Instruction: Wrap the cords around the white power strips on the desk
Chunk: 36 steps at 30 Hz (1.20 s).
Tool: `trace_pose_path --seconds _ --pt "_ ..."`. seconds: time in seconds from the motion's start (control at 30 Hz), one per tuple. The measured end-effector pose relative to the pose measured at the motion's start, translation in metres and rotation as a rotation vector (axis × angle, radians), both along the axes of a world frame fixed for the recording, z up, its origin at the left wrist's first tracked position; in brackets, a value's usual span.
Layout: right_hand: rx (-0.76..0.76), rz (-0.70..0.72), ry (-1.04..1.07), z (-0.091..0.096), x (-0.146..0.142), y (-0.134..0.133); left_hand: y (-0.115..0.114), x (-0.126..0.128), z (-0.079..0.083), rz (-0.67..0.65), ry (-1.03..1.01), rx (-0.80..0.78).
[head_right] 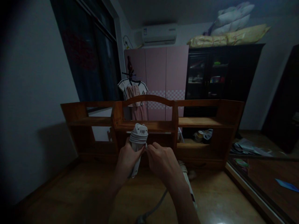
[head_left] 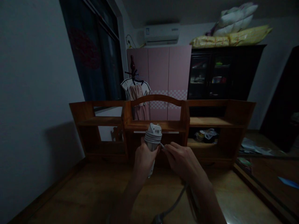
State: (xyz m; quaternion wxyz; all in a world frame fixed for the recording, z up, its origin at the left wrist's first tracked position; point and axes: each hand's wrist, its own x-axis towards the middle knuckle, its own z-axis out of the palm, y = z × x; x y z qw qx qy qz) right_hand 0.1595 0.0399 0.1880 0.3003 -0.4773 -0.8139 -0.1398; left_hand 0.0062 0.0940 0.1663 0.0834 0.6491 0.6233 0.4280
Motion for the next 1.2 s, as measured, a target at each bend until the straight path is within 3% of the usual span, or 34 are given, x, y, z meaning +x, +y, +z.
trace_pose_path --seconds 0.17,0.3,0.47,0.63,0.77,0.9,0.97,1.13,1.2 --pt "-0.016 -0.012 -0.057 -0.001 -0.011 -0.004 -0.003 0.005 -0.010 -0.032 0.188 -0.020" --pt "-0.059 0.028 0.065 0.003 -0.002 -0.003 -0.006 0.007 -0.015 -0.144 0.278 0.055" --pt "-0.297 0.056 0.228 -0.001 0.026 -0.002 -0.011 0.018 -0.015 -0.230 0.413 -0.012" --pt "-0.607 0.167 0.296 -0.011 0.069 0.000 -0.007 0.017 -0.013 -0.040 0.472 -0.034" --pt "-0.585 0.212 0.347 -0.010 0.089 0.002 -0.001 0.002 -0.005 0.100 0.452 0.002" --pt "-0.508 0.247 0.378 0.000 0.075 -0.006 0.001 -0.014 0.003 0.144 0.471 -0.025" --pt "-0.451 0.287 0.402 0.007 0.061 -0.014 0.001 -0.018 0.003 0.066 0.533 -0.029" --pt "-0.280 0.383 0.402 0.020 0.037 -0.030 -0.011 -0.014 -0.008 -0.427 0.748 0.003" --pt "-0.223 0.368 0.437 0.021 0.040 -0.031 -0.022 -0.006 -0.010 -0.545 0.763 0.027"
